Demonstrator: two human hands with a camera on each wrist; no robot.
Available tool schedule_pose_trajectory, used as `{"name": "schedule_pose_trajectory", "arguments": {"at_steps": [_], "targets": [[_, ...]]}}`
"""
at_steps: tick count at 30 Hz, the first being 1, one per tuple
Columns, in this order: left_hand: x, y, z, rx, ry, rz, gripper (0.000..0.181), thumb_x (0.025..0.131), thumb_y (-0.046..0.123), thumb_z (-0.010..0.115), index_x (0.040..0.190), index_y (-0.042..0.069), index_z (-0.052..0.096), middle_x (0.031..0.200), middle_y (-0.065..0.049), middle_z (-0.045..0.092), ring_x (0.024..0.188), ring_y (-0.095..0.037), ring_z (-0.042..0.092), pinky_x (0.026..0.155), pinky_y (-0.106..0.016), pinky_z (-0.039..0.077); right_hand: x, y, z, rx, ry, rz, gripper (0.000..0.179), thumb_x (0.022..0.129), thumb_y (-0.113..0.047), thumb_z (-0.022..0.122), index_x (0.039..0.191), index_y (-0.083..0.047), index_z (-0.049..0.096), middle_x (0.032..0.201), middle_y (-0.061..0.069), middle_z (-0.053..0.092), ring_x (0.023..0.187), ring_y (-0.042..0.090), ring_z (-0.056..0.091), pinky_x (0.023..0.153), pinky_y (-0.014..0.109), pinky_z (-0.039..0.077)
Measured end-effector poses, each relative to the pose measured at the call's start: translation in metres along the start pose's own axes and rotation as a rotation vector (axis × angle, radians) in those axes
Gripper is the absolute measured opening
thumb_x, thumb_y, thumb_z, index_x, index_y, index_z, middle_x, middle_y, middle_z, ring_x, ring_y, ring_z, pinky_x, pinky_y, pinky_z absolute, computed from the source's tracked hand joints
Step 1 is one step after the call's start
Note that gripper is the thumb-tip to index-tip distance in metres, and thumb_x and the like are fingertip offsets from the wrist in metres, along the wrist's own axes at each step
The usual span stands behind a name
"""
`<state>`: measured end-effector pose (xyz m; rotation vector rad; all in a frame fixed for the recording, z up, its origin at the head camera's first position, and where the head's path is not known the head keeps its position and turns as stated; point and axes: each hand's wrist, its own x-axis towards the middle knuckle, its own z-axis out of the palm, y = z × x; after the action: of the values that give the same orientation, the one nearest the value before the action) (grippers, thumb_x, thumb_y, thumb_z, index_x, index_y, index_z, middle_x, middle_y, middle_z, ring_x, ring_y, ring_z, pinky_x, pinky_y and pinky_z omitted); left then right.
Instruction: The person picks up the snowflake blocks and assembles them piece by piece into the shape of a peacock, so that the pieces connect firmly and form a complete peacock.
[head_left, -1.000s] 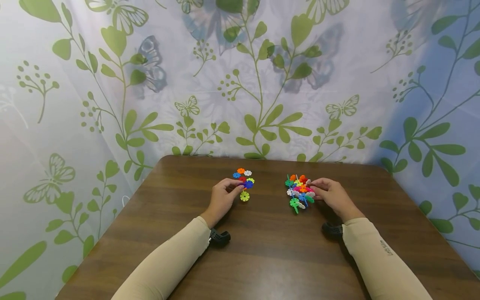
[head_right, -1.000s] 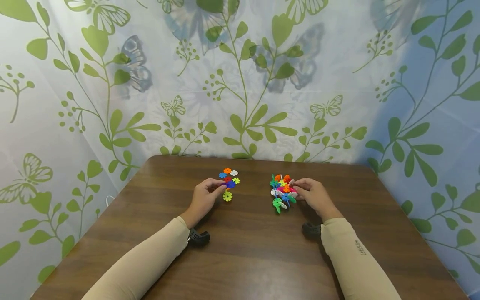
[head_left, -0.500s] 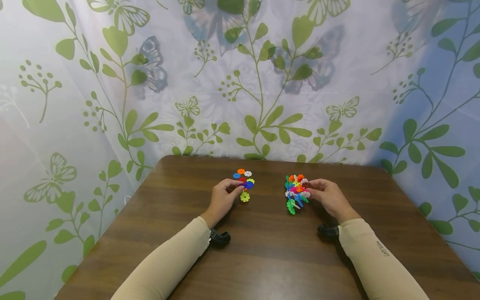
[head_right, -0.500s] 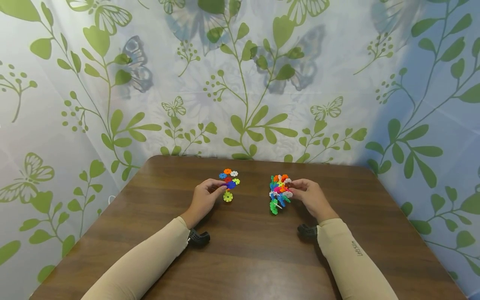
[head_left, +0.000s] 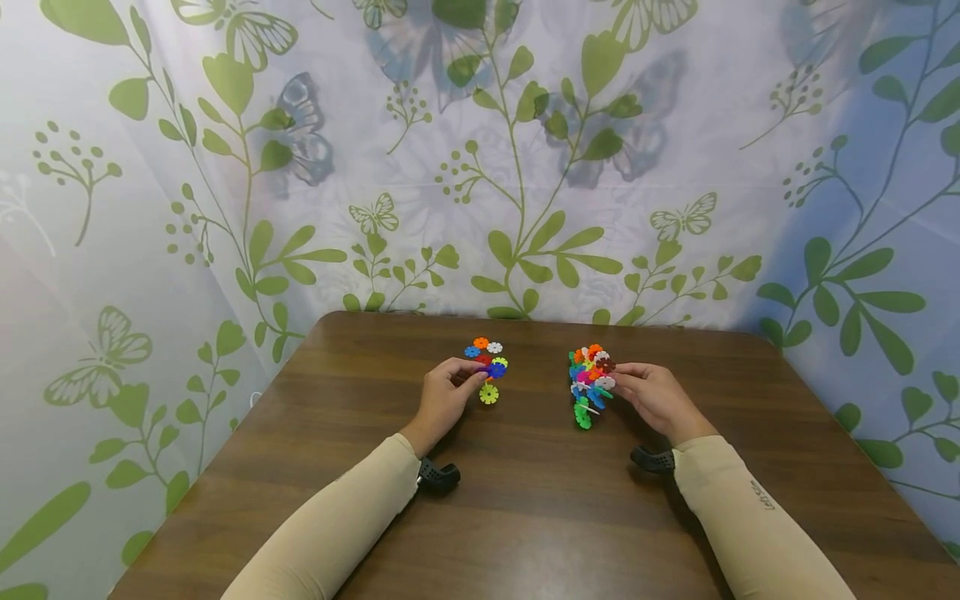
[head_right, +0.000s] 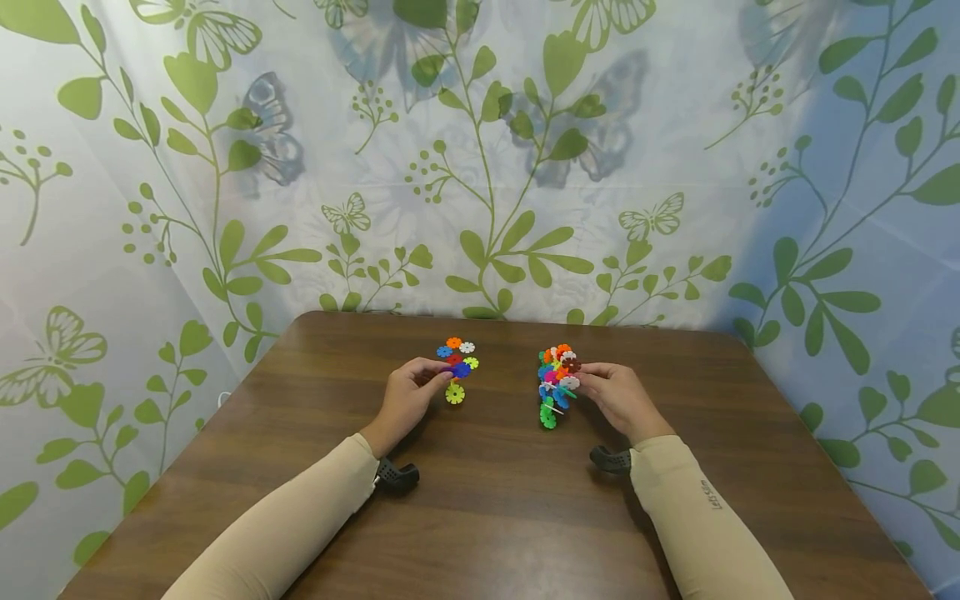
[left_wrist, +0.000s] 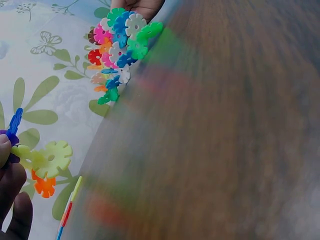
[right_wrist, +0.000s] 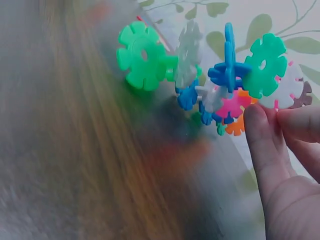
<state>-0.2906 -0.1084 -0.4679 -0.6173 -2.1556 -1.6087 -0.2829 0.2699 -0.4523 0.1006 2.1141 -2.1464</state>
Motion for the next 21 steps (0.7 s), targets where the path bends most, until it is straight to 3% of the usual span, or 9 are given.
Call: {"name": "schedule_pose_trajectory", "arguments": {"at_steps": [6, 13, 18, 21], "targets": [[-0.0002, -0.0006, 0.0034, -0.006, 0.030, -0.006, 0.012, 0.092, 0.006, 0.082, 0.104, 0.006, 0.081, 0.098, -0.003, 0.075, 0.083, -0.022, 0.068, 0.073, -0.035, 0.057, -0.0009, -0.0007, 0.0031, 0.070, -0.020, 0.012, 0.031, 0.106, -0.004, 0.065, 0.130, 0.014, 0.060, 0.133, 0.020, 0.055, 0.103, 0.012, 0.069, 0.101, 0.033, 0.051], [-0.0005, 0.0017, 0.0068, -0.003, 0.054, 0.000, 0.012, 0.091, -0.006, 0.079, 0.103, -0.006, 0.078, 0.097, -0.017, 0.074, 0.082, -0.035, 0.067, 0.071, -0.037, 0.056, 0.0000, 0.0030, 0.0042, 0.083, -0.041, -0.035, 0.017, 0.105, -0.002, 0.064, 0.118, 0.008, 0.068, 0.116, 0.010, 0.066, 0.098, 0.017, 0.071, 0.092, 0.032, 0.057], [-0.0003, 0.0001, 0.0051, 0.005, 0.039, -0.005, 0.012, 0.093, 0.004, 0.081, 0.104, 0.003, 0.081, 0.098, -0.007, 0.075, 0.083, -0.025, 0.067, 0.073, -0.033, 0.056, 0.0017, 0.0042, 0.0072, 0.075, -0.041, -0.073, 0.012, 0.105, -0.003, 0.065, 0.113, 0.005, 0.068, 0.107, 0.007, 0.070, 0.091, 0.020, 0.072, 0.090, 0.037, 0.059], [-0.0002, -0.0003, 0.0054, 0.002, -0.002, 0.023, 0.011, 0.094, 0.010, 0.081, 0.105, 0.009, 0.082, 0.099, 0.000, 0.075, 0.083, -0.019, 0.068, 0.074, -0.031, 0.058, 0.0018, 0.0041, 0.0102, 0.071, -0.038, -0.100, 0.016, 0.104, -0.003, 0.066, 0.115, 0.009, 0.067, 0.106, 0.008, 0.070, 0.089, 0.020, 0.072, 0.089, 0.037, 0.060]]}}
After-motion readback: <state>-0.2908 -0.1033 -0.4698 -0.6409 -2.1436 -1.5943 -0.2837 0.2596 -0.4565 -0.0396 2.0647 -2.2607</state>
